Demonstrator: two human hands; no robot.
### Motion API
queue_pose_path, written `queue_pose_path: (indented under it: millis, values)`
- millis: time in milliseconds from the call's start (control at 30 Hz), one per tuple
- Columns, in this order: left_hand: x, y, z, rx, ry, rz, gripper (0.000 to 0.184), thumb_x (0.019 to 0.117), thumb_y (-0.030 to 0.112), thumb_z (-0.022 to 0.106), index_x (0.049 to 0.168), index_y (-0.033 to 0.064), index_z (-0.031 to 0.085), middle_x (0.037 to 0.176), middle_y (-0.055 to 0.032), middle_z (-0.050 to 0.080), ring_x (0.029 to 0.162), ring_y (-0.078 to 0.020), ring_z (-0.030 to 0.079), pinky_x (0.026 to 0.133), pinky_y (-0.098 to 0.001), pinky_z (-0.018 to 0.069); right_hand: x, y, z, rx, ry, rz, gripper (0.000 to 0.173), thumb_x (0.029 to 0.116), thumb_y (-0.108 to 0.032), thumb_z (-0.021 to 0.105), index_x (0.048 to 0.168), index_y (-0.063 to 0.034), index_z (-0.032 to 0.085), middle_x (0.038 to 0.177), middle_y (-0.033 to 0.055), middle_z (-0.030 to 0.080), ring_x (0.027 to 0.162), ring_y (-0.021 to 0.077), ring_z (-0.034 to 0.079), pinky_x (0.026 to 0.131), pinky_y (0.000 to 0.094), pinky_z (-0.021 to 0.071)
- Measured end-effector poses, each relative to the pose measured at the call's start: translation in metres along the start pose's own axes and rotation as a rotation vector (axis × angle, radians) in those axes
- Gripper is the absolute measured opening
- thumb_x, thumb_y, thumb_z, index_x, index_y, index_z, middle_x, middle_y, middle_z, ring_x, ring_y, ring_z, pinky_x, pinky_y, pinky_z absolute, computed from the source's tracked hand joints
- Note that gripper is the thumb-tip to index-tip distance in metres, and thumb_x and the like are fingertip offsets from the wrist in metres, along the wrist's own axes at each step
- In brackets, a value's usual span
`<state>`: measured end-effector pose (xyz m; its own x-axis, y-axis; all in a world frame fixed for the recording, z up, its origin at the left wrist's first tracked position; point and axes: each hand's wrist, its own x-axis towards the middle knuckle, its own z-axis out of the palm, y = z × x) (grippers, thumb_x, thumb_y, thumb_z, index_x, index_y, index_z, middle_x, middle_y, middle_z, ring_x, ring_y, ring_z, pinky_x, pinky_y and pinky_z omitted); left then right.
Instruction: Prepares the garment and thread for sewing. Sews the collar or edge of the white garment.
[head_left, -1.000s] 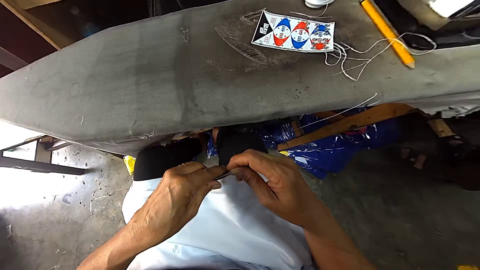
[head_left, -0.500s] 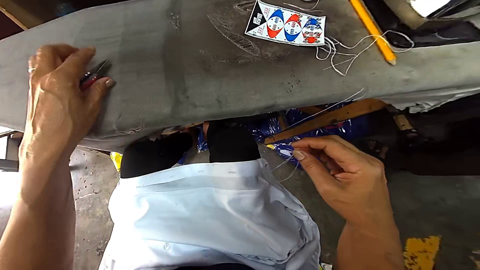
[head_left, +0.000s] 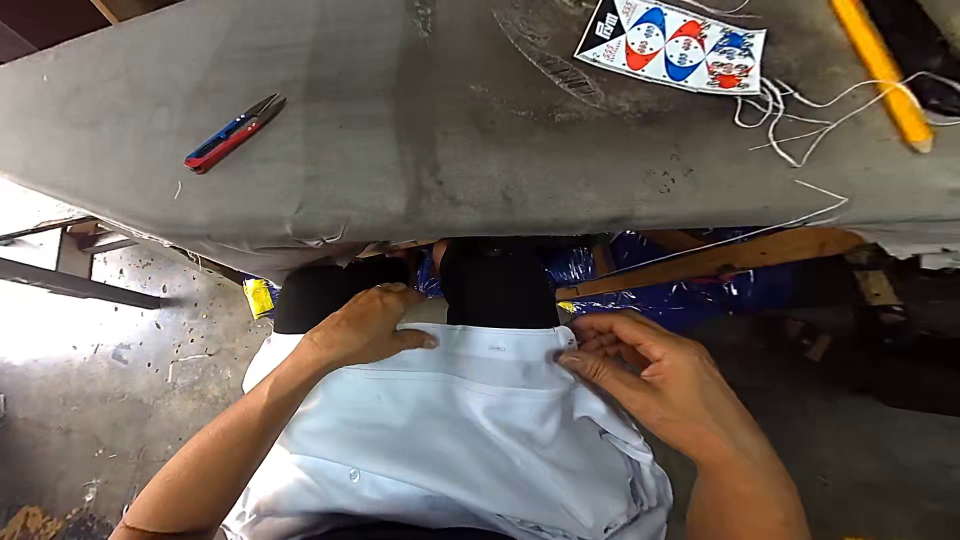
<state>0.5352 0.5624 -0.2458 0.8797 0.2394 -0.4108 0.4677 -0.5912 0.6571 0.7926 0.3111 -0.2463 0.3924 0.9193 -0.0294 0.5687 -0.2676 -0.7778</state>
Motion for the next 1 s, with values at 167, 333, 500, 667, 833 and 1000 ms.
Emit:
queue_pose_path:
  millis: [167, 333, 500, 667, 833, 1000]
  values:
    - [-0.007, 0.003, 0.016, -0.289, 0.118, 0.114, 0.035, 0.0900, 0.037, 0.079, 0.106, 0.0080, 0.069, 0.081, 0.0015, 0.061, 0.071, -0.0038, 0.056, 0.067, -0.0207, 0.0483, -0.004, -0.007, 0.013, 0.122, 0.113, -0.113, 0.028, 0.0871, -0.037, 0.079, 0.096, -0.0120, 0.070, 0.087, -0.0051, 0.067, 0.076, 0.0025, 0.063, 0.069, 0.0207, 0.0548]
    - [-0.025, 0.018, 0.038, -0.219, 0.368, 0.255, 0.039, 0.0944, 0.041, 0.073, 0.116, 0.0088, 0.070, 0.067, 0.0062, 0.052, 0.057, -0.0013, 0.044, 0.055, -0.0181, 0.0384, -0.023, -0.031, -0.002, 0.208, 0.086, -0.394, 0.008, 0.0890, -0.022, 0.074, 0.093, -0.0178, 0.069, 0.094, -0.0074, 0.067, 0.093, 0.0032, 0.064, 0.081, 0.0209, 0.0552]
    - [-0.036, 0.029, 0.052, 0.151, 0.817, 0.523, 0.021, 0.0992, 0.025, 0.063, 0.090, 0.0111, 0.076, 0.079, -0.0046, 0.062, 0.083, -0.0190, 0.059, 0.079, -0.0332, 0.0473, -0.050, -0.051, -0.010, 0.101, 0.128, -0.516, 0.006, 0.0905, -0.017, 0.070, 0.092, -0.0151, 0.064, 0.093, -0.0039, 0.065, 0.095, 0.0066, 0.062, 0.085, 0.0230, 0.0517]
    - [-0.055, 0.034, 0.044, 0.366, 1.154, 0.634, 0.007, 0.0965, 0.017, 0.068, 0.100, 0.0108, 0.069, 0.084, -0.0039, 0.054, 0.087, -0.0194, 0.053, 0.088, -0.0340, 0.0430, -0.066, -0.053, 0.004, 0.046, 0.185, -0.641, 0.012, 0.0911, -0.012, 0.068, 0.087, -0.0126, 0.057, 0.090, -0.0006, 0.061, 0.095, 0.0108, 0.061, 0.088, 0.0245, 0.0509]
    - [-0.065, 0.039, 0.045, 0.365, 1.152, 0.606, 0.008, 0.0963, 0.019, 0.070, 0.102, 0.0144, 0.068, 0.096, -0.0040, 0.057, 0.099, -0.0198, 0.054, 0.098, -0.0353, 0.0421, -0.066, -0.045, 0.006, 0.121, 0.269, -0.658, 0.012, 0.0891, -0.011, 0.070, 0.086, -0.0133, 0.059, 0.090, -0.0030, 0.064, 0.097, 0.0103, 0.063, 0.090, 0.0264, 0.0531]
    - [-0.054, 0.002, 0.023, 0.180, 0.590, 0.392, 0.020, 0.0975, 0.027, 0.062, 0.100, 0.0113, 0.075, 0.095, -0.0032, 0.074, 0.093, -0.0154, 0.069, 0.094, -0.0383, 0.0515, -0.070, -0.044, -0.029, 0.399, 0.195, -0.507, 0.019, 0.0877, -0.022, 0.081, 0.102, -0.0230, 0.069, 0.098, -0.0115, 0.068, 0.094, 0.0056, 0.066, 0.086, 0.0257, 0.0559]
